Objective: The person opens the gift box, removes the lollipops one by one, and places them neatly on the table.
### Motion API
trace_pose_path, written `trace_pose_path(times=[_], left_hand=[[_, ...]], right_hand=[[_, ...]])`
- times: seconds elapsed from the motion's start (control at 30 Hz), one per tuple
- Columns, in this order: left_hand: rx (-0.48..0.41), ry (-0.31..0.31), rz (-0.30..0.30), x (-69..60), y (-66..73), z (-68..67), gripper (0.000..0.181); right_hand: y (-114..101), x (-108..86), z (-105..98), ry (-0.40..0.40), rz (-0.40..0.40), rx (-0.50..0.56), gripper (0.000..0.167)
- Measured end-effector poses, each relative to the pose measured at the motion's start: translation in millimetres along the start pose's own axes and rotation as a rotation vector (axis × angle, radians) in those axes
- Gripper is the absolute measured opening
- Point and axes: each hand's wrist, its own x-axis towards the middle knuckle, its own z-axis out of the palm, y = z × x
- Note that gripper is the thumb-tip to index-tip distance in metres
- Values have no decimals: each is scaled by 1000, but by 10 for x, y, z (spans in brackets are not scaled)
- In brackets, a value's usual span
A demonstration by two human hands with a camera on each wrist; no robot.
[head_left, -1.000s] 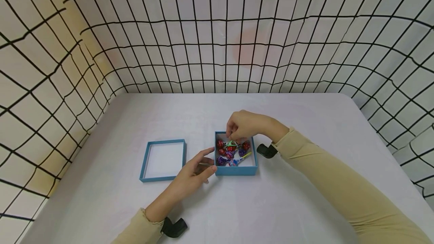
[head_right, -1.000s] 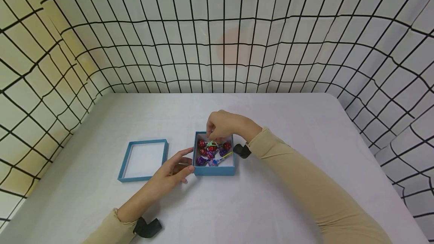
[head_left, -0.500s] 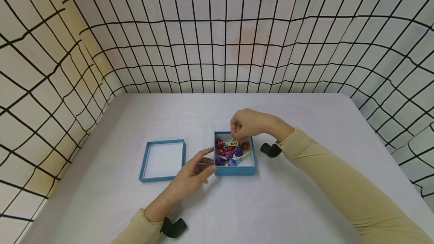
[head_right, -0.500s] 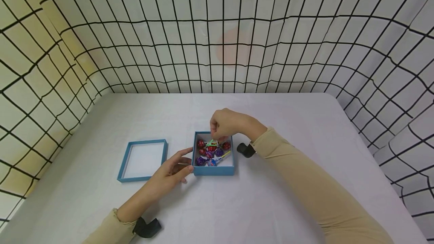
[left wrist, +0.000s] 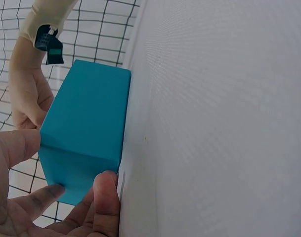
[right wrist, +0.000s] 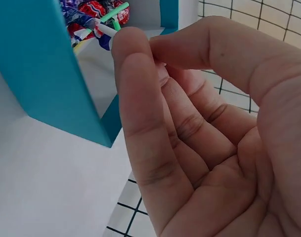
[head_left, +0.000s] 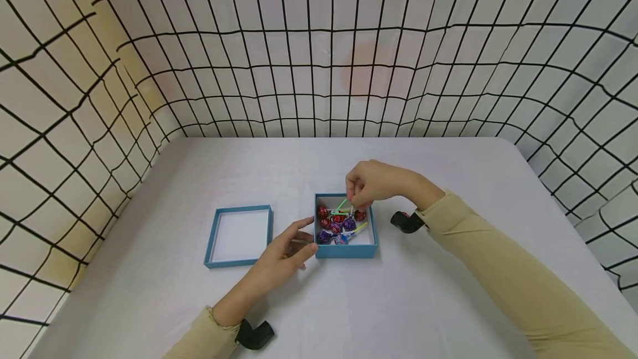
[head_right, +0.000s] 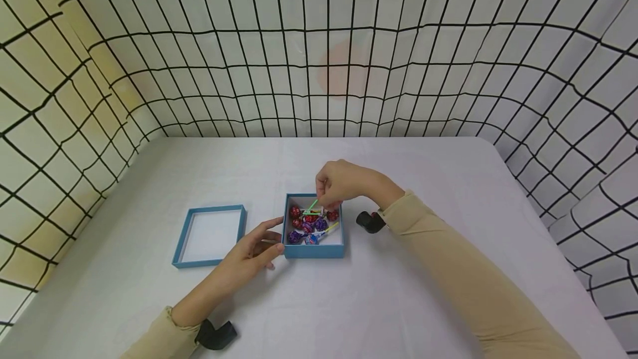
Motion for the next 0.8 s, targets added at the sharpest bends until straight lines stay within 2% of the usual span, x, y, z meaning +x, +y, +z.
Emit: trace_pose_path(times=[0.3,0.8], left_hand=[[0,-7,3,-4,-3,-6,61],[-2,5,-6,-8,-11,-5,60]], right_hand=[[155,-95,9,46,-18,73,4],[409,-265,92,140,-14,331,9]])
